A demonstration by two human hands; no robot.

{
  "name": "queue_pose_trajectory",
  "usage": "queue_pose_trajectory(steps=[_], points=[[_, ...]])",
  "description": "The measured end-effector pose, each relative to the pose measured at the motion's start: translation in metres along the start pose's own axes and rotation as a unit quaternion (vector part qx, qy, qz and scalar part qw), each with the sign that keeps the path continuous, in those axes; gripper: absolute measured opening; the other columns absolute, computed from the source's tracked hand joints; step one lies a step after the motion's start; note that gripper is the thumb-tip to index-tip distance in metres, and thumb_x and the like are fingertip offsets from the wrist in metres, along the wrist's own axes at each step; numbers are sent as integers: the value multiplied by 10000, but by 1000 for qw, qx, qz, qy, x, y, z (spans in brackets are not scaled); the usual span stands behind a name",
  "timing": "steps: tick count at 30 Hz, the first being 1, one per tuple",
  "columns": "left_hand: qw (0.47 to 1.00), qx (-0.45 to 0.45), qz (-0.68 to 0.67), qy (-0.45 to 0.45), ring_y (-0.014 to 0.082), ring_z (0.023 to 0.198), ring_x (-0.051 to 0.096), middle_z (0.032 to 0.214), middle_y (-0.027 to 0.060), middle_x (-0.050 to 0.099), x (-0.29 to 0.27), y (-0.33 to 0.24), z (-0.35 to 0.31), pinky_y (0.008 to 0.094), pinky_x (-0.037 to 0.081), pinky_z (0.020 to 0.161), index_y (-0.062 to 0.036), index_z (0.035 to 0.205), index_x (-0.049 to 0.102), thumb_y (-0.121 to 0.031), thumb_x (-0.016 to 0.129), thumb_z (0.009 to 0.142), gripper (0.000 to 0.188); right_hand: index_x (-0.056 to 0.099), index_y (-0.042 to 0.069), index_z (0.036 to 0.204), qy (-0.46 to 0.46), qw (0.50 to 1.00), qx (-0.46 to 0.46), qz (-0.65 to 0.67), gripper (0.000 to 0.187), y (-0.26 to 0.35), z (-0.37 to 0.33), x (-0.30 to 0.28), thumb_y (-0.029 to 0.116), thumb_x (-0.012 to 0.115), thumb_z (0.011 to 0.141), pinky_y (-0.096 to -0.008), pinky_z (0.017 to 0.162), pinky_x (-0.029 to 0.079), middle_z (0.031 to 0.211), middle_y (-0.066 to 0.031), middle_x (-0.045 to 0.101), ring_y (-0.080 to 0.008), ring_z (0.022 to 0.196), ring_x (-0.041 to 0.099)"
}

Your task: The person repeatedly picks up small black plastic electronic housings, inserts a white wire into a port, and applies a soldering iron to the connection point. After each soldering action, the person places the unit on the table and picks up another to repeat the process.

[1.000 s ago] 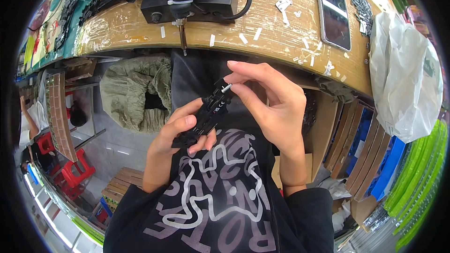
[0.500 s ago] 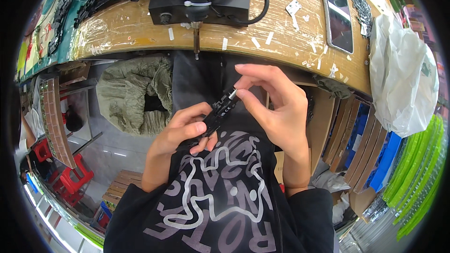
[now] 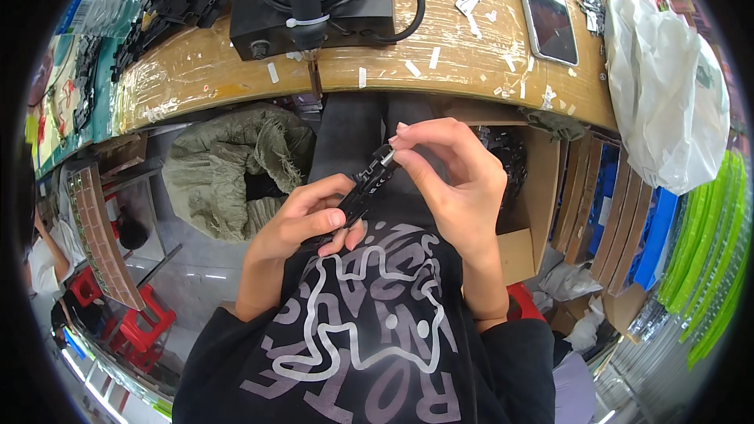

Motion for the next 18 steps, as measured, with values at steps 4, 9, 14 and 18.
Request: queue_pose_trajectory(steps=[4, 9, 14, 18], points=[[1000, -19, 4, 13, 76, 433, 419, 686, 129, 537, 2, 2, 4, 184, 336, 406, 58, 1001, 428, -208, 482, 834, 319, 556, -56, 849, -37, 999, 24, 27, 167, -6, -7, -6, -132, 572, 701, -290, 806, 464, 839, -108, 568, -185, 840, 580], [1000, -9, 2, 23, 68, 436, 407, 673, 112, 530, 6, 9, 7, 184, 325, 402, 45, 984, 434, -185, 483, 841, 275, 563, -46, 812, -41, 998, -47, -9, 153, -3, -14, -11, -139, 570, 691, -334, 829, 452, 811, -105, 578, -184, 803, 579], [1000, -12, 9, 11, 63, 448, 413, 683, 112, 531, 7, 16, 3, 176, 334, 409, 49, 993, 433, -158, 472, 841, 261, 559, -34, 773, -33, 997, -72, -22, 156, -6, -18, -9, -146, 575, 665, -395, 859, 431, 772, -106, 582, -183, 760, 578], [1000, -10, 17, -18, 55, 444, 391, 666, 92, 512, 4, 24, -3, 175, 320, 400, 44, 981, 433, -154, 476, 839, 247, 557, -32, 759, -2, 996, -76, -54, 145, -12, -20, -5, -140, 578, 664, -403, 866, 426, 758, -103, 585, -179, 746, 579]])
Point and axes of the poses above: each hand's wrist, its own z-axis towards the middle knuckle, its own x-axis out of the palm, y = z × x, the point moved 7 cm from there along z, towards the middle knuckle
